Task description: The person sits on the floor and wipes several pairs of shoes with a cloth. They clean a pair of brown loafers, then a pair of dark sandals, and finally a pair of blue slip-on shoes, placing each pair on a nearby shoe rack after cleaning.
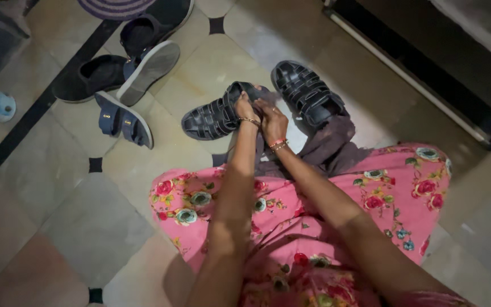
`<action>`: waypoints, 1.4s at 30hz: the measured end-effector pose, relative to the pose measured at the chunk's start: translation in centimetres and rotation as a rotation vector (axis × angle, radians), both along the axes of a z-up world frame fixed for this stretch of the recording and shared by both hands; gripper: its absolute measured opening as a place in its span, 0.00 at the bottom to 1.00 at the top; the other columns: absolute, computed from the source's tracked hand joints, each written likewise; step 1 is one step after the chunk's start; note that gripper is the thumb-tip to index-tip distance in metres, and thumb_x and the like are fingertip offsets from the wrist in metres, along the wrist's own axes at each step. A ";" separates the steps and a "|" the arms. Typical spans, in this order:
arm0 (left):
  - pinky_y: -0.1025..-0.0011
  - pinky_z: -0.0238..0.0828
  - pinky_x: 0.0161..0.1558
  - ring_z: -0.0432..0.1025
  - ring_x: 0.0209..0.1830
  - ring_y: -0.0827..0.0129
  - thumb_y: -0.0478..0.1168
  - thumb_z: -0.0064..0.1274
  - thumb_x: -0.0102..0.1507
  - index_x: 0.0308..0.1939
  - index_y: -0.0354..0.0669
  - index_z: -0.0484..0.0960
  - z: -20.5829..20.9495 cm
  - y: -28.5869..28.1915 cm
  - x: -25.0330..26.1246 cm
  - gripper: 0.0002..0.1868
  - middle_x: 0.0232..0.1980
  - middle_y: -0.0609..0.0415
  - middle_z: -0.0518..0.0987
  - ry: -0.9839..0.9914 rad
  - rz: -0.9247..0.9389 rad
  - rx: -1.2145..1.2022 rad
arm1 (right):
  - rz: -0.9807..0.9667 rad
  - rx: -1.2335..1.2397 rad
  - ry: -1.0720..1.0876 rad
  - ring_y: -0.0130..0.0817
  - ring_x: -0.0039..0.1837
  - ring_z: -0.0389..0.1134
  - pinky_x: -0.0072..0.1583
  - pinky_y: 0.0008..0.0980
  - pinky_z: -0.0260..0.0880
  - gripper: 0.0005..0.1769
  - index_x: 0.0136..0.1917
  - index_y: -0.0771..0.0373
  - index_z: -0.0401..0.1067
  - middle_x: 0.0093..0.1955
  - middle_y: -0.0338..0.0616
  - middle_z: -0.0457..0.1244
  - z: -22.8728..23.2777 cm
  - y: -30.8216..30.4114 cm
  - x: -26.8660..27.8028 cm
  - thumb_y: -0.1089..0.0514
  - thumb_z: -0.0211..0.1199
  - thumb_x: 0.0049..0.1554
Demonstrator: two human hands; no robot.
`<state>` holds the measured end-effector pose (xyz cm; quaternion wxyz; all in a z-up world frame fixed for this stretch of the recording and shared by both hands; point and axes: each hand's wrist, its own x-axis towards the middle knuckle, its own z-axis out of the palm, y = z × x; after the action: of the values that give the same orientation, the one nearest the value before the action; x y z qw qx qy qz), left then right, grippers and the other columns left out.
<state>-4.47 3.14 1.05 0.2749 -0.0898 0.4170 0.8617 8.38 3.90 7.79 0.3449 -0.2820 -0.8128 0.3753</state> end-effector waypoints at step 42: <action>0.48 0.62 0.66 0.67 0.67 0.40 0.73 0.31 0.65 0.61 0.35 0.78 12.2 -4.2 3.8 0.45 0.64 0.31 0.73 0.607 -0.857 -1.562 | -0.092 -0.289 0.000 0.48 0.57 0.73 0.58 0.38 0.71 0.20 0.62 0.63 0.75 0.54 0.57 0.71 -3.1 4.2 4.5 0.60 0.69 0.56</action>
<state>-0.69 -1.01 13.22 0.3100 0.1408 0.9282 0.1502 12.90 8.09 4.69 0.3176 -0.3654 -0.7366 0.4722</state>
